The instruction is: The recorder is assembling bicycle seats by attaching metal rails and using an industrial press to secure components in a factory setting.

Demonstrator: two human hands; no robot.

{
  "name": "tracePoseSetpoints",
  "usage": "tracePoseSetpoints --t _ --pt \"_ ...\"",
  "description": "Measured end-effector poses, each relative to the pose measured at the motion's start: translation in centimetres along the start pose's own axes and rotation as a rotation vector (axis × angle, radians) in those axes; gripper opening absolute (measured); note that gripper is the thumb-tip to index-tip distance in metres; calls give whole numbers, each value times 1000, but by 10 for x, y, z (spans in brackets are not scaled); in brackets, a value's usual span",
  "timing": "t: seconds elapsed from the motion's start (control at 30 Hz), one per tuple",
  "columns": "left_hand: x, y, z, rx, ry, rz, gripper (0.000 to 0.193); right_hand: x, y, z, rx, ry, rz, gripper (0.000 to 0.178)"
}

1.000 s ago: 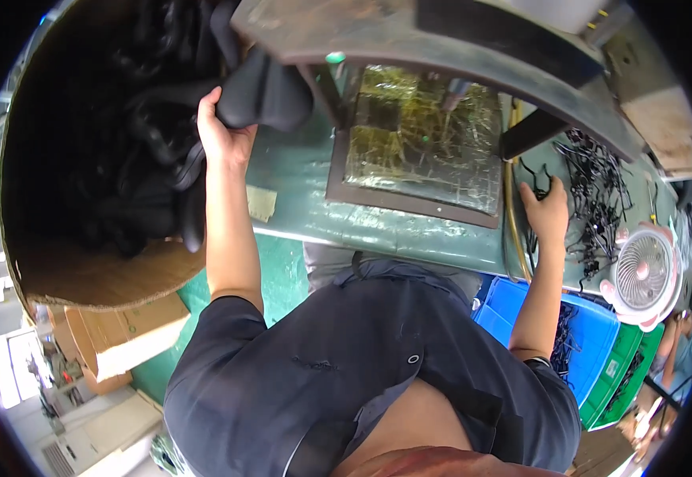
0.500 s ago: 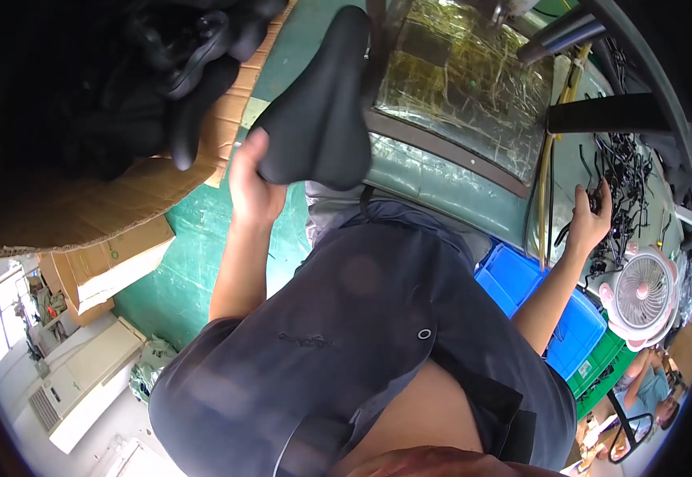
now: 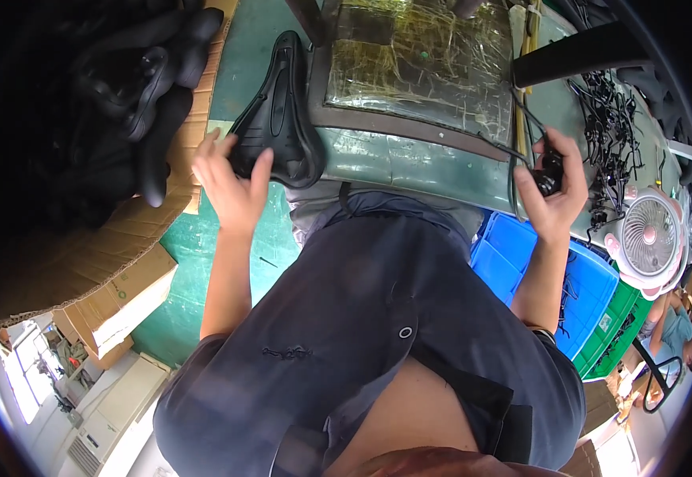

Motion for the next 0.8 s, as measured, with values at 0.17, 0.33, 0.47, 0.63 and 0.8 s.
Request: tracePoseSetpoints --t 0.17,0.33,0.47,0.63,0.8 --pt "-64 -19 9 -244 712 246 33 -24 -41 -8 -197 112 -58 64" --pt "-49 2 8 -245 832 957 39 -59 -61 -17 -412 325 -176 67" --pt "-10 -7 -2 -372 567 1198 43 -76 -74 -14 -502 427 -247 68" --pt "42 -39 -9 -527 440 1324 41 -78 -83 -2 -658 579 -195 68" --pt "58 -42 -13 -668 460 1484 35 -67 -85 11 -621 564 -148 64"
Point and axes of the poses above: each hand's wrist, its own z-axis away from the middle knuckle, its own y-axis out of the back of the hand, x = y × z, the point moved 4 cm from there along -z, towards the middle knuckle, and after that the axes turned 5 degrees about x, right-handed, at the moved point
